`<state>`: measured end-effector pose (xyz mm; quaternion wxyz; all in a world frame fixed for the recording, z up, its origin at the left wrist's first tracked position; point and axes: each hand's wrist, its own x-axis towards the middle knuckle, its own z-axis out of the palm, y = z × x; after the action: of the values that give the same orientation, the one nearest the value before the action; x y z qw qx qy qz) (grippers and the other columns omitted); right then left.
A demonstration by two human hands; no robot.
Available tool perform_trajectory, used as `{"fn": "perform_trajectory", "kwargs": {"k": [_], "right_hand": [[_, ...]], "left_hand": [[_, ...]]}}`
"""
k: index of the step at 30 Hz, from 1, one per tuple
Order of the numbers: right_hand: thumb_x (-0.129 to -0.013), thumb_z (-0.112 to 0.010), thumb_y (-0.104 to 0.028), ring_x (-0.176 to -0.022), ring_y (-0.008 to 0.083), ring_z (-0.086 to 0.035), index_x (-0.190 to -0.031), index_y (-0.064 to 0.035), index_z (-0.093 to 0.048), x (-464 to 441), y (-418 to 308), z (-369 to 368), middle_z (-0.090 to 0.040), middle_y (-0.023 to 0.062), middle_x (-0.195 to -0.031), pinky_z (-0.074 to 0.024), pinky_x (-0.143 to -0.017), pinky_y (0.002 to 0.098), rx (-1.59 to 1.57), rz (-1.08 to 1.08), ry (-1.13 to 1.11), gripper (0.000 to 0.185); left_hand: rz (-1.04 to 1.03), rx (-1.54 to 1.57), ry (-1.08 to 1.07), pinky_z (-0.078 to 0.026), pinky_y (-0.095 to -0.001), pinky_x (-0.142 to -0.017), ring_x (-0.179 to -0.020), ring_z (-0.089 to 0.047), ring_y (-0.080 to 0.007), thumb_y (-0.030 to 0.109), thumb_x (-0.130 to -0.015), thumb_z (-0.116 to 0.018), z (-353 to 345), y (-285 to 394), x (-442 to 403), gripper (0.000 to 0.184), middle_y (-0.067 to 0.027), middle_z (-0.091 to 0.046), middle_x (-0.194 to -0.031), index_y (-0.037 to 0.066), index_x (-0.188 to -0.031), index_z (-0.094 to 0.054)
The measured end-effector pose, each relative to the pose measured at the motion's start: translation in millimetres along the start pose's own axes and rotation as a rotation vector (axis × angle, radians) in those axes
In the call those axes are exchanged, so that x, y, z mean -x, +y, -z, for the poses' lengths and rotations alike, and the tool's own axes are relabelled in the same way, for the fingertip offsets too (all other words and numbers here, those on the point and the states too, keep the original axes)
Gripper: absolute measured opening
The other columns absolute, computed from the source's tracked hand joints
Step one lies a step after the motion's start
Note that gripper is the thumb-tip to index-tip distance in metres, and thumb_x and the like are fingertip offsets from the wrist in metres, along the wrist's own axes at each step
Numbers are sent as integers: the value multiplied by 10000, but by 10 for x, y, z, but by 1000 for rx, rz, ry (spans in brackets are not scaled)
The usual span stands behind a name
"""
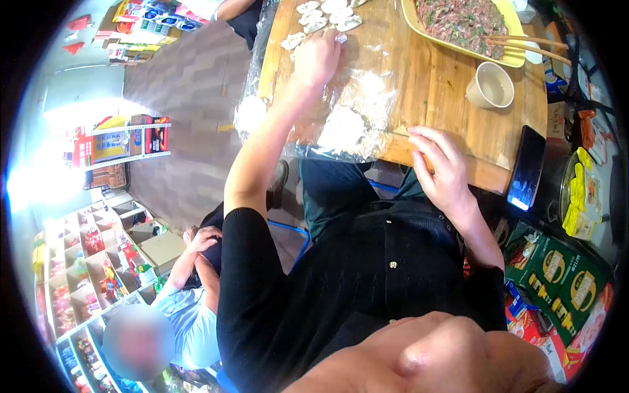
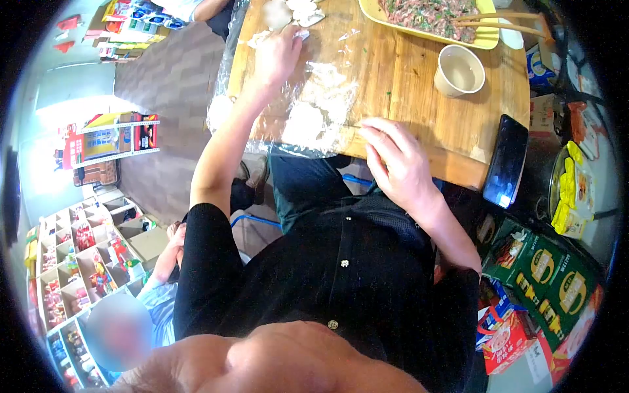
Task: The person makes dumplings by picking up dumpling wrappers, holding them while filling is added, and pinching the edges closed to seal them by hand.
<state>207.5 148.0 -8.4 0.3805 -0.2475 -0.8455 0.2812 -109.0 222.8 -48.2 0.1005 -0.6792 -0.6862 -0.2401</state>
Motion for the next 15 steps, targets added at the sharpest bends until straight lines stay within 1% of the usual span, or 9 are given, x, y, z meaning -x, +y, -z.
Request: {"fn": "perform_trajectory", "kwargs": {"k": [1,4,6,8,9,10,12,14,15], "right_hand": [[-784,-662,28,-932,267,-635,-1051,-8,-631,29,-7,-3,-615,108,-1085,-520,-799,348,3,-3,-2,271],[-790,-662,27,-953,274,-636,-1037,-7,-637,74,-37,6,-621,107,-1084,-517,-814,349,-6,-16,5,250],[-791,-660,30,-957,277,-635,-1034,-8,-638,89,-67,35,-622,110,-1084,-516,-819,351,-1,-17,3,247],[-792,-658,33,-961,279,-634,-1031,-9,-640,123,-92,61,-624,113,-1084,-516,-824,353,9,-17,3,243],[-792,-656,35,-962,280,-635,-1031,-9,-640,138,-94,74,-627,114,-1078,-516,-825,355,5,-16,6,243],[-793,-655,37,-963,281,-635,-1030,-10,-639,151,-105,84,-629,116,-1073,-516,-827,357,0,-14,8,242],[-795,-654,37,-946,282,-639,-1023,-8,-641,164,-151,105,-634,116,-1062,-517,-819,357,-4,-13,11,233],[-798,-654,37,-930,281,-642,-1013,-1,-643,194,-190,109,-635,120,-1053,-517,-808,351,-2,-22,4,220],[-798,-654,37,-930,281,-642,-1013,-1,-643,208,-224,106,-635,120,-1053,-517,-808,351,0,-16,1,220]], "left_hand": [[-33,-7,6,-522,-452,-747,-797,-648,-364,103,-825,-592,-11,-14,27,117,-183,-660,-864,44,-920,-625],[-6,-52,-10,-521,-451,-749,-807,-650,-364,98,-821,-595,33,19,32,99,-187,-655,-877,44,-900,-620],[-17,-76,24,-524,-444,-725,-800,-653,-351,114,-821,-611,152,72,61,140,-174,-653,-878,54,-944,-640],[-92,17,124,-521,-420,-706,-798,-656,-339,182,-846,-645,328,154,164,211,-158,-672,-908,72,-1025,-665],[41,192,20,-524,-388,-726,-823,-666,-310,175,-857,-647,461,266,291,219,-143,-682,-916,85,-1055,-672],[41,194,23,-524,-388,-726,-823,-666,-310,175,-857,-647,602,379,419,219,-143,-682,-916,85,-1055,-672],[134,418,-360,-521,-357,-780,-884,-665,-284,148,-867,-642,844,555,660,219,-135,-683,-965,82,-1073,-674],[-81,378,-361,-513,-356,-820,-941,-648,-282,130,-857,-651,880,572,920,240,-119,-674,-1003,87,-1093,-668],[-127,285,-379,-508,-360,-842,-990,-628,-286,140,-825,-677,929,601,1002,296,-110,-654,-1055,97,-1117,-659]]}}
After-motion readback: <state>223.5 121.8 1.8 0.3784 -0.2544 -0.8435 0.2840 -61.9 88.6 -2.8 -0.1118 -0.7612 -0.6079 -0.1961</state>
